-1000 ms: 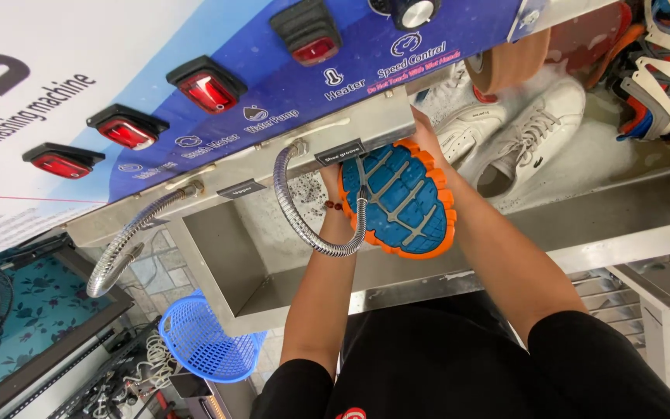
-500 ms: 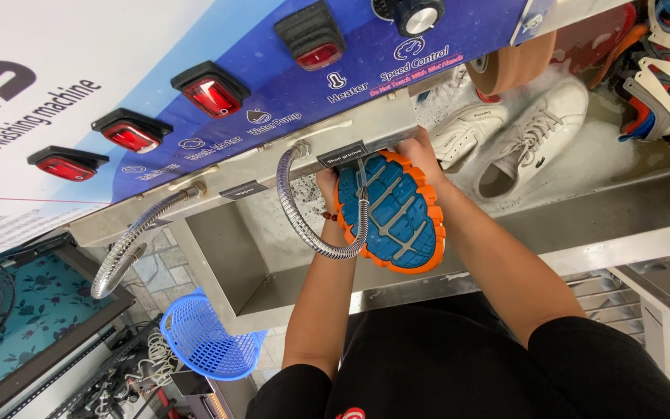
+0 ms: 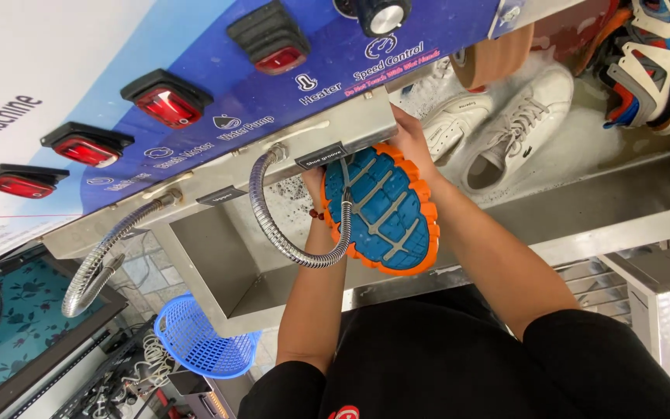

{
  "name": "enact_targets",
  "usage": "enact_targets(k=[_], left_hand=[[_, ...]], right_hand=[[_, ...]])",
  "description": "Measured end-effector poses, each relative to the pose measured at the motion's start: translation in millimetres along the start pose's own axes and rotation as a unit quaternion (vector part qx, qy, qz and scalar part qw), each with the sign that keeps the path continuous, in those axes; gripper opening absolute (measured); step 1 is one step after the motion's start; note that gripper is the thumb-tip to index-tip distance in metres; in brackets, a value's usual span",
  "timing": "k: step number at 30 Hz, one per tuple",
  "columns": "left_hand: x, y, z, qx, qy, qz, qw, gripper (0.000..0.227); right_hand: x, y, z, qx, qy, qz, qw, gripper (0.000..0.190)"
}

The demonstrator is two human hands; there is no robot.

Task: Washing and scrubbing a pair of sneakers using a specialized shoe-washing machine.

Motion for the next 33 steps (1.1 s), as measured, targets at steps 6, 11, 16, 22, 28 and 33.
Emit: enact_targets(k=[6,11,16,22,28,33], left_hand=[[-10.9,22.8,17.8,0.014,0.007,-0.011,1.0,0.025],[-61.0,77.5,73.6,0.068,0.106,-0.01,0.992,0.03],[-58.7,81.3,85.5,-0.023,0.027,-0.032,0.999,0.024],[-72.4,97.9,106.8,0.03,0.045,-0.024,0.998,0.026],[-74.1,118.2,122.3,-0.103,-0.183,-0.053,0.976,0.018],[-98.1,144.7,136.5,-0.045,-0.026,-0.066,0.997,0.036]], right_hand=[[13.5,5.9,15.3,-0.007,0.062,0.03,0.998,0.053],[21.9,11.0,43.7,-0.038,-0.039,0.015,0.998,0.051],[6.9,12.3,28.5,-0.07,0.009,0.071,0.995,0.044],[-5.8,23.5,22.4,-0.101,-0.042,0.12,0.987,0.038],[27.0,35.4,55.1,-0.127,-0.045,0.098,0.986,0.041],[34.7,43.4,69.9,-0.173,-0.064,-0.026,0.982,0.077]])
Point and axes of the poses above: each hand's wrist, its own y-axis away from the middle knuckle, its own x-axis out of the back of the hand, z = x × y, the point moved 9 cm from there along -y, towards the middle knuckle, and after that the axes turned 15 degrees about -y, right-handed, at the moved point
